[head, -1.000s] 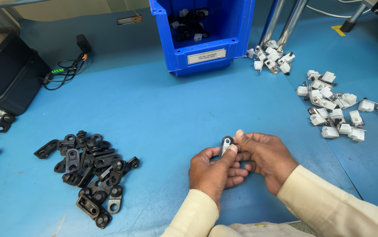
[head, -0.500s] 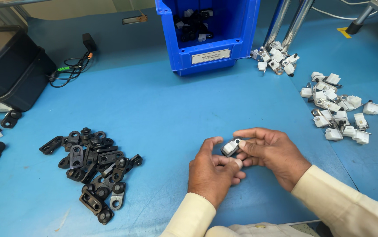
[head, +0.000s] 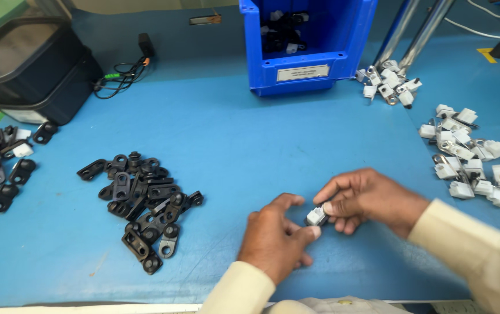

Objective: The person picks a black plastic bracket from a pile on the workbench, fits a white plastic component onto it by hand, presses the pieces together, and places the assembled part on a growing pile to the right, repeating this cycle continuously.

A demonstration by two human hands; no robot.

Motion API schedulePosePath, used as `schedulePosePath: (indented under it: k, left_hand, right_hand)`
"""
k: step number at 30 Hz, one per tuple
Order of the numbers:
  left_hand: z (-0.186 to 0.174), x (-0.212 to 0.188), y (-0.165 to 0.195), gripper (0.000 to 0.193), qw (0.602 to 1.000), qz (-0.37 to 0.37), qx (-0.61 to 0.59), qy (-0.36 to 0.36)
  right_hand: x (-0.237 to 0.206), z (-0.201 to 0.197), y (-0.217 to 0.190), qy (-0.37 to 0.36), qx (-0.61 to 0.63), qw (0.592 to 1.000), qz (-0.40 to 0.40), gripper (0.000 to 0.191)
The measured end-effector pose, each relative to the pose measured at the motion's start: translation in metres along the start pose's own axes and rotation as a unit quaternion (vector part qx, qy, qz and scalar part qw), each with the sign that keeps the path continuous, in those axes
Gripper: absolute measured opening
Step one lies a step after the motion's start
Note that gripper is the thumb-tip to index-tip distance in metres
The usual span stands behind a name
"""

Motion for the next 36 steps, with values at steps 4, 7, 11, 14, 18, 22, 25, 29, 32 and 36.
schedulePosePath:
  k: [4,7,11,14,18,22,25,29,32,36]
  left_hand:
    - [-0.065,-0.027,0.016,0.020,0.968,0.041,0.185,0.165]
    - [-0.114,-0.045,0.020,0.033,0.904,-0.002,0.337,0.262]
    - [-0.130,-0.041,0.012,0.034,0.806,-0.063,0.527,0.263]
    - [-0.134,-0.045,0.000,0.040,0.821,-0.049,0.504,0.264]
    - [-0.142,-0.050,0.002,0.028,0.842,-0.009,0.450,0.298]
    - [-0.143,-0.047,0.032,0.035,0.856,0.105,0.377,0.337]
    - [-0.133,-0.035,0.054,0.041,0.860,0.193,0.316,0.351]
    - [-0.125,0.000,0.032,0.034,0.939,0.126,0.100,0.305]
    - [-0.102,0.023,0.004,0.022,0.959,0.115,-0.135,0.219]
    - [-0.073,0.037,-0.017,0.023,0.961,0.068,-0.213,0.164]
  right_hand:
    - [0.000,-0.035,-0.108,0.122,0.034,0.963,-0.239,0.040]
    - [-0.009,-0.066,-0.145,0.214,-0.008,0.935,-0.281,0.033]
    - [-0.023,-0.084,-0.098,0.258,-0.131,0.935,-0.203,0.026]
    - [-0.077,-0.094,-0.059,0.426,-0.504,0.748,-0.065,0.029]
    - [-0.117,-0.114,-0.012,0.485,-0.664,0.546,0.158,0.037]
    - [-0.116,-0.117,0.000,0.459,-0.570,0.677,0.076,0.021]
    - [-0.114,-0.112,-0.008,0.445,-0.484,0.754,-0.014,0.022]
    - [-0.131,-0.115,-0.003,0.494,-0.264,0.817,-0.136,0.027]
    - [-0.130,-0.125,0.014,0.481,-0.199,0.853,-0.043,0.027]
    - [-0.116,-0.112,0.008,0.421,-0.356,0.834,0.023,0.033]
Point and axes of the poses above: each hand's wrist, its own x-axis towards the middle knuckle, its own z-axis out of the palm, y = z × x, the point moved 9 cm from there along x, towards the middle knuckle, and after that the axes turned 15 degrees about -y, right-handed, at the moved point
